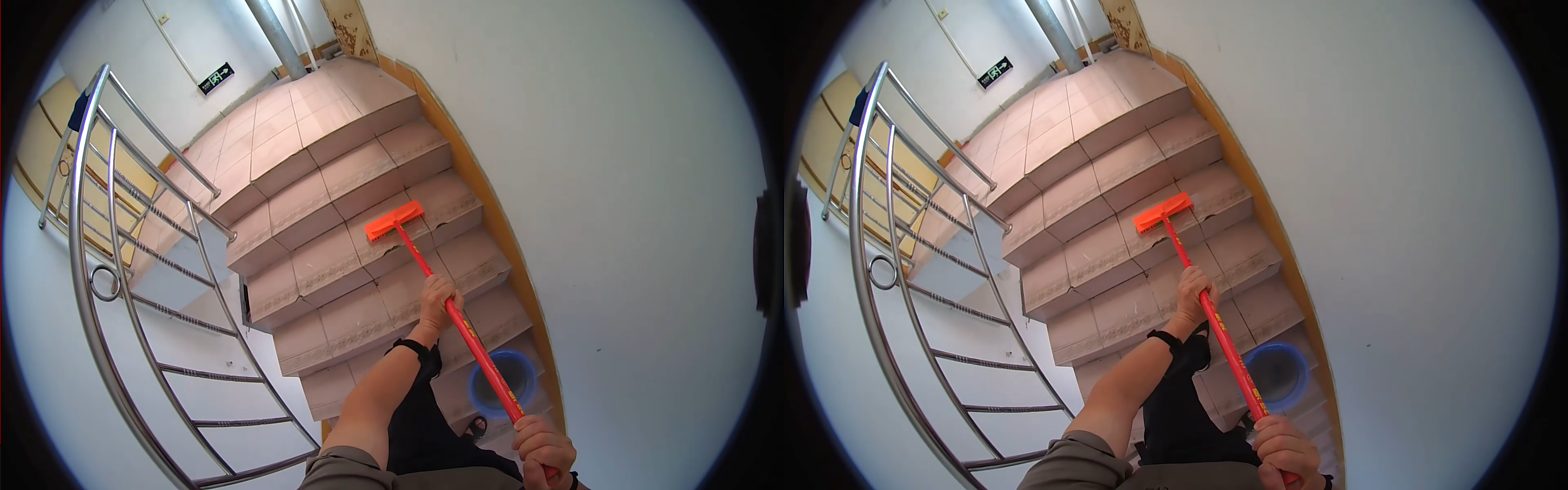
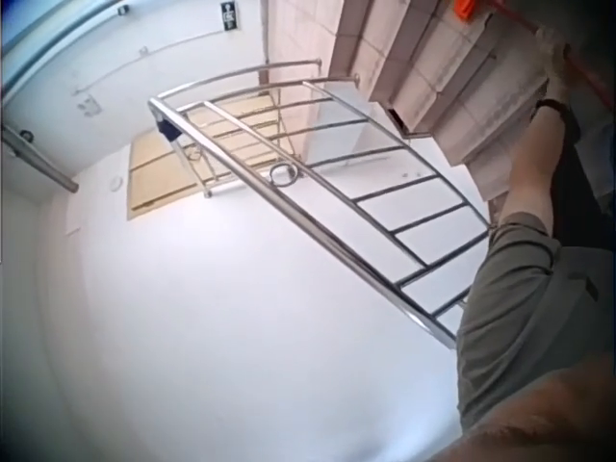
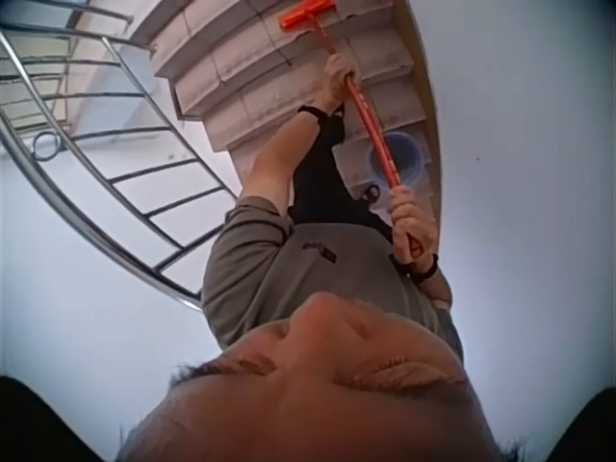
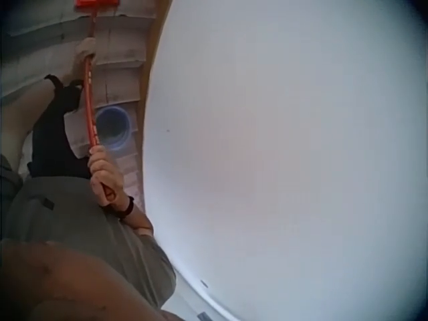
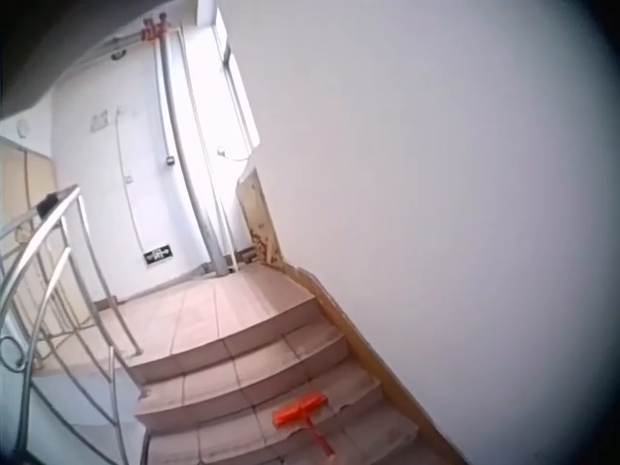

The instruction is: The person cleans the stairs by dipping a brush into a bucket of water and scrubbing the steps. After scrubbing several steps, the person picks up the bucket and moves it to a lower step to continue.

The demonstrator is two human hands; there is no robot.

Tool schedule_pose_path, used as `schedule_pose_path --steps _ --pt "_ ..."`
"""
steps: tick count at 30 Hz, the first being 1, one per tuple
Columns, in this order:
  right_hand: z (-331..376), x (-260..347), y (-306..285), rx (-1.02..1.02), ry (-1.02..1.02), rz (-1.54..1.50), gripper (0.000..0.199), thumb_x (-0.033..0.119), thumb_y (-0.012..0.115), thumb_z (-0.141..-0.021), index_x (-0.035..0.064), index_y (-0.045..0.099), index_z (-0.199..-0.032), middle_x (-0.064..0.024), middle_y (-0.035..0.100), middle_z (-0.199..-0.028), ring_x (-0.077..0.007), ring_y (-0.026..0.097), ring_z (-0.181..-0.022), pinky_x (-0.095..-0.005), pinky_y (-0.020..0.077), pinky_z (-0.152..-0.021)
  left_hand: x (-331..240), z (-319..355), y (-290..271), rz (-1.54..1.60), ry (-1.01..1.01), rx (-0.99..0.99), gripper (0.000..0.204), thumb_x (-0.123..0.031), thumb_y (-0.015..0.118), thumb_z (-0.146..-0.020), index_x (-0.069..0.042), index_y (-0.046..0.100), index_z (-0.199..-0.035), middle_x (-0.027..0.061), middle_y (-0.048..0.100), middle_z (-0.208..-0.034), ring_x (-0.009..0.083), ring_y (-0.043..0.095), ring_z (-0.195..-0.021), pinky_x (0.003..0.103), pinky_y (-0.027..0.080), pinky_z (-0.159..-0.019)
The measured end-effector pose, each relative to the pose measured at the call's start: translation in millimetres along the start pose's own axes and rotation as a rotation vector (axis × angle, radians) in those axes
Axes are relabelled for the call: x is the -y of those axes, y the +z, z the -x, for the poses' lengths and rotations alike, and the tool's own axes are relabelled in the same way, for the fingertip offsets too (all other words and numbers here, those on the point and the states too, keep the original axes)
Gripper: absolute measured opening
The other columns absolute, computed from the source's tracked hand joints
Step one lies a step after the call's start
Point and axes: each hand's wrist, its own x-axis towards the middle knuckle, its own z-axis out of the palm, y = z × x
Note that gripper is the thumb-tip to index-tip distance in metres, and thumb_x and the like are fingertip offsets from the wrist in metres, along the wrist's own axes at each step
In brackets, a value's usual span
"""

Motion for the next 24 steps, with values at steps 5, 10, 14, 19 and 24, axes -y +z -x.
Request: schedule_pose_path --steps 5,10,14,19,24 --pt "26 27 -3 0.036 -0.033 0.009 0.016 0.000 0.057 -0.085 -0.0016 0.051 -0.070 -0.0148 0.054 -0.074 -0.0288 0.054 -0.070 -0.0545 0.0492 -0.086 -40 18 -11 0.030 0.032 0.004 0.024 0.000 0.070 -0.064 -0.009 0.048 -0.062 0.0101 0.054 -0.069 0.0333 0.056 -0.077 0.042 0.048 -0.076" --pt "33 43 0 0.074 -0.036 0.040 0.016 0.002 0.059 -0.083 -0.0014 0.050 -0.070 -0.0150 0.055 -0.074 -0.0286 0.054 -0.067 -0.0536 0.0499 -0.084 -51 28 -21 0.012 -0.001 0.028 0.024 0.001 0.069 -0.066 -0.009 0.047 -0.062 0.0110 0.054 -0.070 0.0334 0.057 -0.078 0.041 0.049 -0.077" --pt "36 47 -3 0.062 -0.093 -0.014 0.017 0.002 0.059 -0.082 -0.0007 0.049 -0.069 -0.0149 0.055 -0.074 -0.0295 0.055 -0.068 -0.0541 0.0507 -0.081 -61 25 -23 0.034 -0.005 0.033 0.024 0.001 0.069 -0.066 -0.008 0.047 -0.063 0.0117 0.053 -0.069 0.0337 0.057 -0.076 0.042 0.049 -0.077" --pt "24 35 1 0.094 -0.085 0.013 0.017 0.002 0.059 -0.082 0.0001 0.048 -0.069 -0.0156 0.055 -0.075 -0.0310 0.056 -0.070 -0.0545 0.0516 -0.080 -39 26 -23 0.018 0.031 -0.005 0.025 0.002 0.069 -0.065 -0.008 0.046 -0.062 0.0117 0.052 -0.068 0.0340 0.057 -0.074 0.043 0.050 -0.076" --pt "5 11 13 0.151 -0.059 0.051 0.014 0.002 0.060 -0.081 -0.0001 0.051 -0.070 -0.0150 0.055 -0.075 -0.0313 0.057 -0.073 -0.0539 0.0515 -0.082 -8 13 -20 0.030 0.037 0.013 0.025 0.002 0.069 -0.063 -0.007 0.046 -0.062 0.0118 0.052 -0.069 0.0348 0.058 -0.076 0.043 0.052 -0.080"
